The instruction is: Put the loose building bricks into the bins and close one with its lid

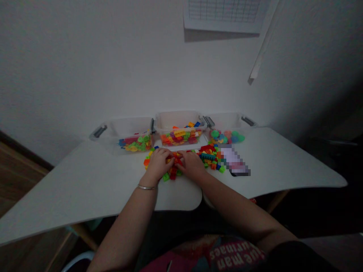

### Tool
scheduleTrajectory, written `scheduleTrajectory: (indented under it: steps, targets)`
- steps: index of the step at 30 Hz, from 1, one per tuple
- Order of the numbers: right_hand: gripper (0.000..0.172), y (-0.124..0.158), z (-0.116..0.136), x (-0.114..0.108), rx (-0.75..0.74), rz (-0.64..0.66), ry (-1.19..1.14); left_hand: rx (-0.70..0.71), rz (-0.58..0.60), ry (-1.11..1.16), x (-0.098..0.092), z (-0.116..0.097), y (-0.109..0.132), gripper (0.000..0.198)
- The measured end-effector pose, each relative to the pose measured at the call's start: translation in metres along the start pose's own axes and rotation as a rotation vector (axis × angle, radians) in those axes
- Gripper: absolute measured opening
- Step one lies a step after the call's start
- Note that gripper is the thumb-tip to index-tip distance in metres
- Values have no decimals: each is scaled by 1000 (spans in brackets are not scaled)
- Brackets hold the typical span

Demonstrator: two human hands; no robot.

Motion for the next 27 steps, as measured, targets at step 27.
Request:
scheduleTrajectory:
  steps: [27]
  targets:
    - [28,0,-2,-10,-18,-71,-160,119,-147,389,-4,-18,-4,4]
Point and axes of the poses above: each hand's wrist, its own y-axis away from the middle knuckle, its own x-axis out of the palm, z = x × y, the point moved 9 cm from there along -y, towards the middle knuckle, and after that the axes turned 14 degrees about x, right-handed, at the moved point
